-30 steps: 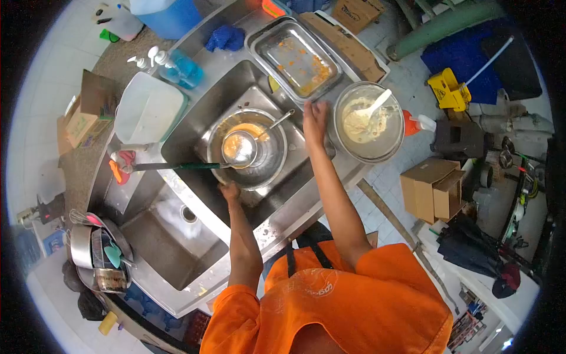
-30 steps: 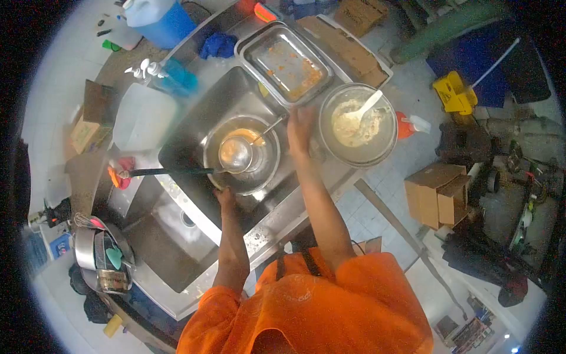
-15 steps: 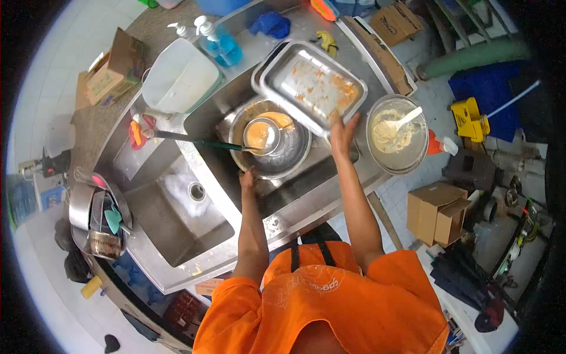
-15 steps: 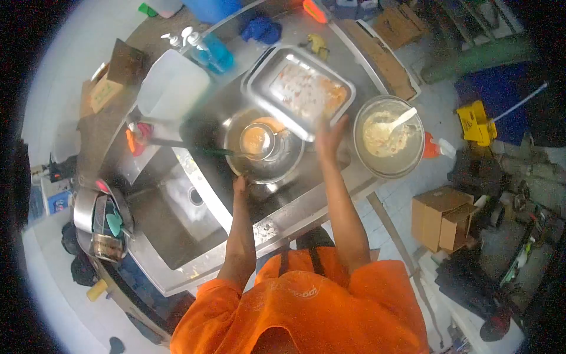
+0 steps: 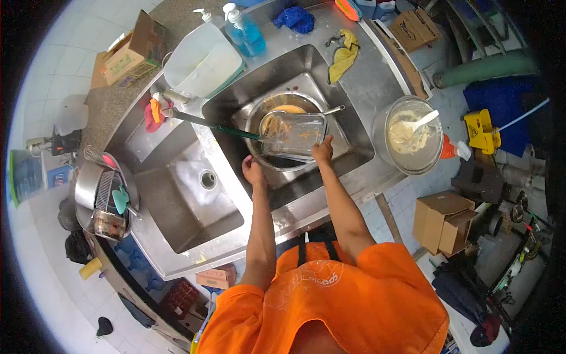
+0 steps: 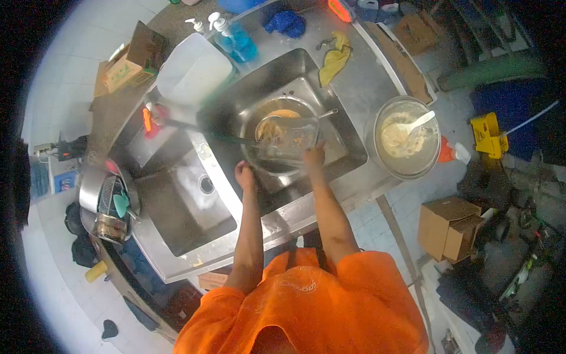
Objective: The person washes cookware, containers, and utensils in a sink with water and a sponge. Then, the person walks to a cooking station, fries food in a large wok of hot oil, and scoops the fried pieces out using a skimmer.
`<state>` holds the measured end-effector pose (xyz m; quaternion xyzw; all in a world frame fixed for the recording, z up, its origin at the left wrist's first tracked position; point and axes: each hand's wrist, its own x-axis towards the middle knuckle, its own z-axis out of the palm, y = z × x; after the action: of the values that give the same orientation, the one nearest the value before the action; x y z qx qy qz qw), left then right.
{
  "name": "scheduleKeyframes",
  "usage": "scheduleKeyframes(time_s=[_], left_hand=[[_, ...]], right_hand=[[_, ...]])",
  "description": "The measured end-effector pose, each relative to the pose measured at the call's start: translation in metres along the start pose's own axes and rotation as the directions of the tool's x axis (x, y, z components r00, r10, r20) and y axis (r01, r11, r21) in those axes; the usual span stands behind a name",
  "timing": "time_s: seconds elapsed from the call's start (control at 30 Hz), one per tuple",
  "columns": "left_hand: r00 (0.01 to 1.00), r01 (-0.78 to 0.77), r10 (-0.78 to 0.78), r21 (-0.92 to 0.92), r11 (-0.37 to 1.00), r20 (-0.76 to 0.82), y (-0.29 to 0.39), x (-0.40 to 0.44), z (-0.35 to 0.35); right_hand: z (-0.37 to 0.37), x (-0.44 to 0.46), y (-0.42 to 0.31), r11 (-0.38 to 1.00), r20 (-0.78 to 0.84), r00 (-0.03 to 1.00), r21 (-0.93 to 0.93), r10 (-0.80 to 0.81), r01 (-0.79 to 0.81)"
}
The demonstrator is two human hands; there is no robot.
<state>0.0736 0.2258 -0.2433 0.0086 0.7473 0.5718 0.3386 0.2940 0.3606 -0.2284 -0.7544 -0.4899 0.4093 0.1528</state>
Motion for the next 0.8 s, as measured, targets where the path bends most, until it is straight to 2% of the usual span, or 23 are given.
scheduleKeyframes(time_s=[0.03, 0.07, 0.1, 0.13, 0.2, 0.23, 0.27, 0.3, 0.33, 0.37, 0.4, 0.43, 0.47, 0.5, 0.57, 0.6, 0.63, 0.67, 0.7, 0.73, 0.77, 0.8], left_hand=[[0.997, 0.042, -0.028, -0.233, 0.972, 0.065, 0.021, -0.007, 0.004], [0.991, 0.126, -0.112, -0.231, 0.965, 0.072, 0.071, -0.032, 0.011], [0.989, 0.129, -0.106, -0.269, 0.954, 0.1, 0.085, -0.034, 0.008], [0.986, 0.137, -0.102, -0.304, 0.943, 0.129, 0.093, -0.034, 0.005], [0.979, 0.168, -0.116, -0.332, 0.928, 0.17, 0.102, -0.034, 0.002], [0.974, 0.191, -0.137, -0.322, 0.927, 0.182, 0.105, -0.037, 0.002], [0.966, 0.217, -0.16, -0.307, 0.927, 0.201, 0.105, -0.039, 0.004], [0.958, 0.252, -0.191, -0.31, 0.917, 0.214, 0.101, -0.039, 0.005], [0.945, 0.294, -0.228, -0.305, 0.906, 0.234, 0.094, -0.039, 0.006], [0.929, 0.339, -0.267, -0.297, 0.893, 0.256, 0.086, -0.037, 0.007], [0.909, 0.362, -0.287, -0.229, 0.904, 0.303, 0.074, -0.031, 0.008], [0.868, 0.424, -0.319, -0.234, 0.875, 0.381, 0.077, -0.032, 0.013], [0.844, 0.482, -0.339, -0.311, 0.819, 0.415, 0.063, -0.02, 0.017], [0.823, 0.533, -0.352, -0.392, 0.749, 0.446, 0.048, -0.01, 0.024], [0.705, 0.628, -0.248, -0.424, 0.652, 0.664, 0.059, -0.02, 0.044], [0.616, 0.665, -0.156, -0.403, 0.629, 0.772, 0.036, 0.004, 0.045], [0.511, 0.699, -0.056, -0.377, 0.608, 0.858, 0.008, 0.033, 0.046], [0.394, 0.73, 0.048, -0.344, 0.59, 0.918, -0.002, 0.041, 0.052], [0.488, 0.688, -0.07, -0.334, 0.644, 0.87, 0.013, 0.026, 0.058], [0.578, 0.641, -0.173, -0.313, 0.701, 0.797, 0.042, 0.003, 0.064], [0.663, 0.593, -0.261, -0.279, 0.756, 0.702, 0.065, -0.016, 0.067], [0.643, 0.577, -0.277, -0.214, 0.788, 0.714, 0.049, 0.001, 0.064]], right_hand=[[0.001, -0.007, -0.009, 0.985, -0.108, 0.986, -0.134, -0.123, 0.108], [-0.004, -0.021, -0.027, 0.941, -0.2, 0.947, -0.276, -0.253, 0.193], [-0.011, -0.037, -0.05, 0.872, -0.269, 0.884, -0.422, -0.383, 0.249], [-0.017, -0.057, -0.08, 0.862, -0.209, 0.889, -0.41, -0.407, 0.297], [0.005, -0.063, -0.104, 0.766, -0.077, 0.791, -0.324, -0.607, 0.556], [0.053, -0.043, -0.097, 0.834, 0.046, 0.833, 0.037, -0.552, 0.551], [0.116, -0.02, -0.081, 0.812, 0.17, 0.831, 0.386, -0.53, 0.438], [0.161, -0.021, -0.08, 0.754, 0.062, 0.843, 0.485, -0.534, 0.443], [0.203, -0.001, -0.063, 0.723, 0.256, 0.786, 0.614, -0.563, 0.318], [0.185, -0.012, -0.078, 0.765, 0.451, 0.805, 0.644, -0.384, 0.004], [0.164, -0.025, -0.095, 0.738, 0.615, 0.769, 0.6, -0.178, -0.309], [0.158, -0.034, -0.096, 0.825, 0.479, 0.859, 0.549, -0.18, -0.133], [0.156, -0.038, -0.096, 0.907, 0.384, 0.912, 0.419, -0.142, -0.036], [0.155, -0.051, -0.096, 0.831, 0.336, 0.939, 0.541, -0.072, -0.13], [0.156, -0.054, -0.087, 0.847, 0.369, 0.929, 0.494, -0.001, -0.195], [0.127, -0.07, -0.097, 0.957, 0.23, 0.951, 0.25, -0.208, 0.149], [0.097, -0.091, -0.108, 0.892, 0.157, 0.887, -0.063, -0.433, 0.447], [0.097, -0.099, -0.107, 0.877, 0.107, 0.879, -0.083, -0.465, 0.474], [0.093, -0.099, -0.101, 0.907, 0.165, 0.912, 0.264, -0.377, 0.327], [0.087, -0.095, -0.095, 0.81, 0.244, 0.916, 0.572, -0.317, 0.128], [0.081, -0.082, -0.076, 0.702, 0.365, 0.855, 0.712, -0.369, -0.001], [0.075, -0.07, -0.059, 0.59, 0.478, 0.775, 0.789, -0.414, -0.171]])
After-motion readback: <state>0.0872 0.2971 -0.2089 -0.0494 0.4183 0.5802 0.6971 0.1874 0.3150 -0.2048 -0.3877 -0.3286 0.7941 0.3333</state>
